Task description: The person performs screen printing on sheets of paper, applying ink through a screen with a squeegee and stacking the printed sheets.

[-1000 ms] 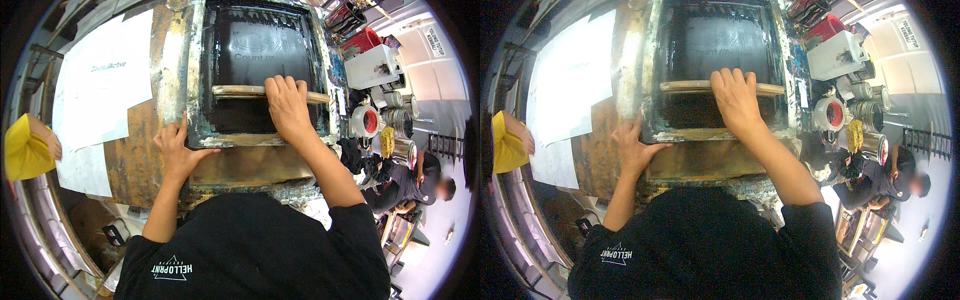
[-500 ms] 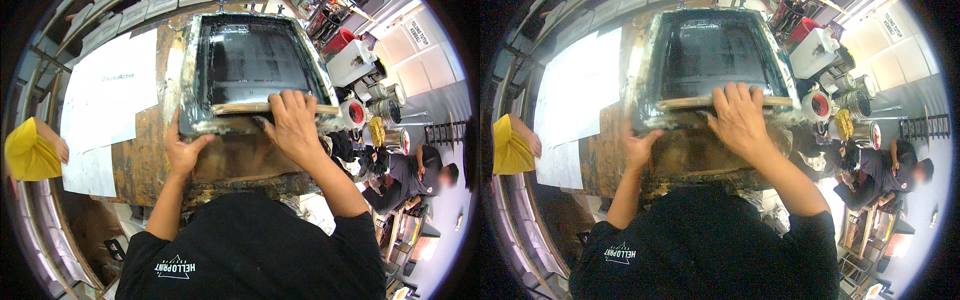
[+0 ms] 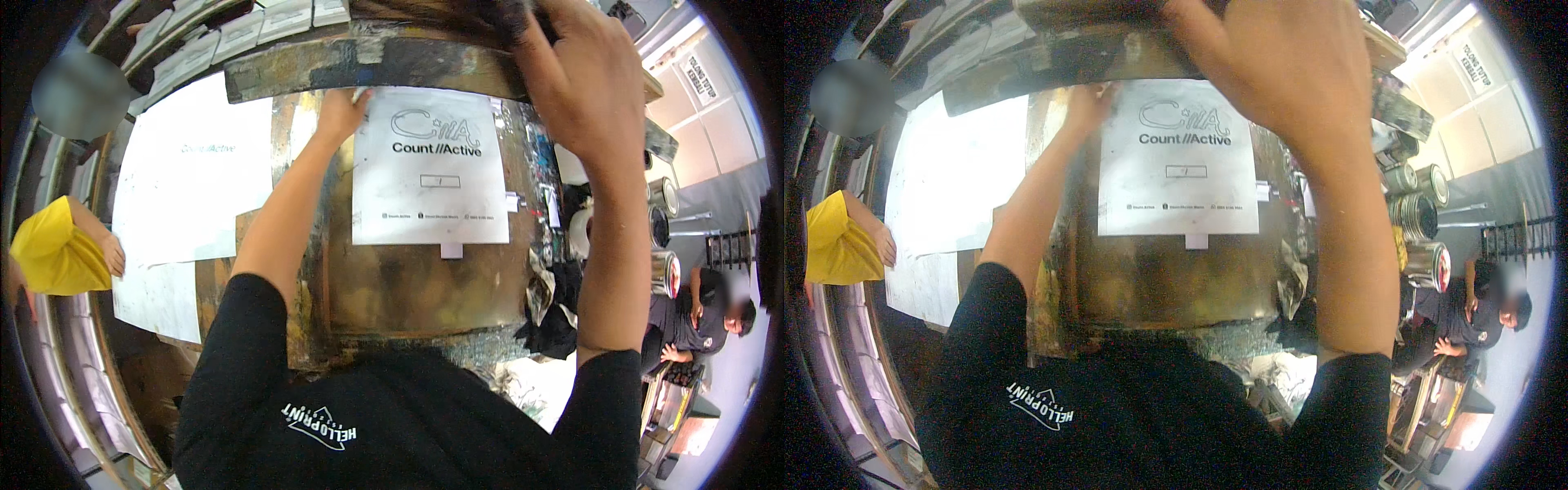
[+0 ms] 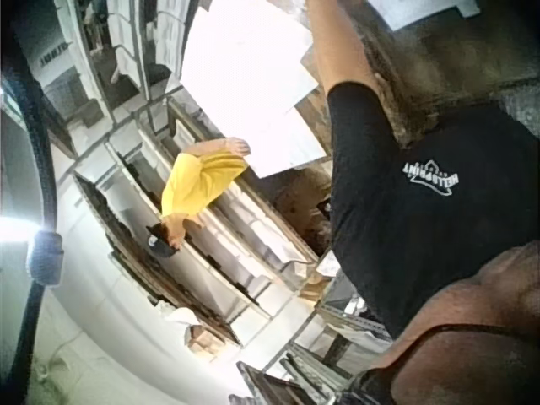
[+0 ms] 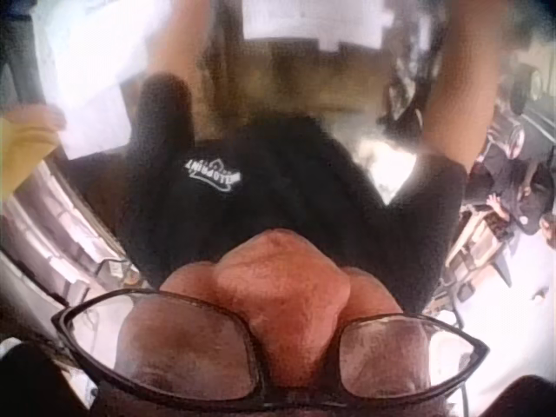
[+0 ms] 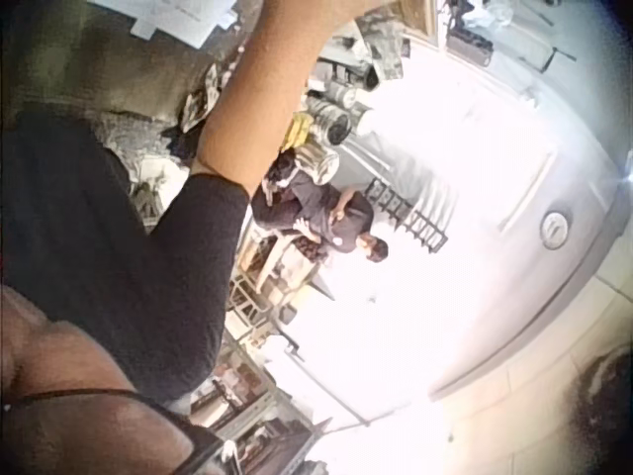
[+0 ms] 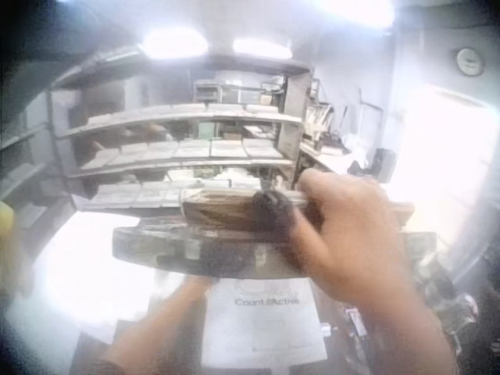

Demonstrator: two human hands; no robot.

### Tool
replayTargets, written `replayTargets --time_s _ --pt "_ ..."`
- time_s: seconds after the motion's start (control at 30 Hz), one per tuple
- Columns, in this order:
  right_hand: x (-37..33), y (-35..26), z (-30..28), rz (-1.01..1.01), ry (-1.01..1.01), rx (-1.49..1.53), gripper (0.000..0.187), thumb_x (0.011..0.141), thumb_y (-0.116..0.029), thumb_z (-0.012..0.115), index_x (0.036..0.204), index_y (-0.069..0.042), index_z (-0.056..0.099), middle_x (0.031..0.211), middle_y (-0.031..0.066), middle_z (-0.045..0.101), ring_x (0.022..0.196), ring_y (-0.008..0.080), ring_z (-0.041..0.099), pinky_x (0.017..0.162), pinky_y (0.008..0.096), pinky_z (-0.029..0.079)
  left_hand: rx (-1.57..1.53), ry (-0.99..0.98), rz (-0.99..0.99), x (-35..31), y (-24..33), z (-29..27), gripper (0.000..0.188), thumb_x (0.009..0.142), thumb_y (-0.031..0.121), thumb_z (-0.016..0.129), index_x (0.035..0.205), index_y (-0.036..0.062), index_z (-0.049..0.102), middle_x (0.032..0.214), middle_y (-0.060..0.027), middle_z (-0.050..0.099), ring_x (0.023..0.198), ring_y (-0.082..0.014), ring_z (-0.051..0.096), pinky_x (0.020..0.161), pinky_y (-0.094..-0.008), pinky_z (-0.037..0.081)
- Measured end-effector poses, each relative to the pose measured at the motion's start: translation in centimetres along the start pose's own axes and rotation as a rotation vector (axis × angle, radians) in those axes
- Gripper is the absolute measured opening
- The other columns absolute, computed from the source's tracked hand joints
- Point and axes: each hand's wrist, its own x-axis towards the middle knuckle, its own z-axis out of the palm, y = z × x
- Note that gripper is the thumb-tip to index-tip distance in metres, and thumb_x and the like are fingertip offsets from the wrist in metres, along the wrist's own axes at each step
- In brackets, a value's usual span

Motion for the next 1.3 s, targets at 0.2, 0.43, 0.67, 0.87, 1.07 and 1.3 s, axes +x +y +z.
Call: replayTargets --time_s 0.2,0.43,0.67,0.87,1.07,1.3 --pt "0.5 3.7 0.9 -0.095 -0.005 -0.092 0.044 0.099 -0.040 0.053 0.118 -0.002 0.066 0.102 0.0206 0.070 0.093 0.0427 0.065 0.083 0.0439 0.049 0.196 0.323 0.289 1.8 -0.5 3.2 0.031 0.094 0.032 0.066 0.100 0.0016 0.074 0.088 -0.0242 0.071 0.083 -0.0410 0.069 0.075 -0.0481 0.053" --pt "0.2 7.5 1.9 -0.239 0.097 -0.274 0.061 0.101 -0.055 0.048 0.133 -0.004 0.063 0.114 0.0247 0.068 0.107 0.0393 0.067 0.095 0.0433 0.049 -0.198 0.200 -0.257 -9.1 0.2 -9.4 0.023 0.096 0.019 0.066 0.102 -0.0029 0.071 0.084 -0.0186 0.071 0.072 -0.0272 0.065 0.070 -0.0369 0.051" --pt "-3.0 3.4 1.6 -0.129 0.034 -0.280 0.059 0.101 -0.052 0.051 0.131 -0.003 0.063 0.116 0.0248 0.068 0.112 0.0404 0.064 0.098 0.0446 0.047 -0.053 0.522 -0.599 -23.5 -5.8 -24.3 0.025 0.101 0.021 0.062 0.104 -0.0012 0.072 0.072 -0.0013 0.063 0.067 -0.0083 0.052 0.063 -0.0268 0.045" --pt "-3.5 2.3 1.5 -0.155 0.025 -0.279 0.053 0.100 -0.048 0.053 0.127 -0.005 0.064 0.111 0.0242 0.068 0.102 0.0433 0.062 0.092 0.0475 0.046 0.323 0.626 -0.688 -33.5 -16.8 -36.8 0.032 0.103 0.032 0.056 0.102 0.0040 0.072 0.080 -0.0141 0.070 0.067 -0.0229 0.061 0.066 -0.0355 0.049" --pt "-3.5 0.7 1.0 -0.088 -0.009 -0.280 0.047 0.100 -0.045 0.055 0.124 -0.005 0.065 0.103 0.0250 0.069 0.098 0.0418 0.064 0.089 0.0473 0.047 0.701 0.491 -0.287 -28.2 -16.6 -38.4 0.060 0.098 0.037 0.063 0.143 -0.0015 0.051 0.142 -0.0260 0.053 0.129 -0.0396 0.050 0.111 -0.0495 0.037" --pt "-1.1 2.3 0.8 -0.021 -0.094 -0.115 0.045 0.099 -0.043 0.055 0.117 -0.003 0.063 0.100 0.0259 0.067 0.097 0.0438 0.064 0.084 0.0465 0.048 0.900 -0.613 -0.004 -15.5 -7.6 -25.1 0.107 0.084 0.091 0.026 0.152 0.0113 0.045 0.159 -0.0083 0.041 0.154 -0.0258 0.023 0.123 -0.0619 -0.004"
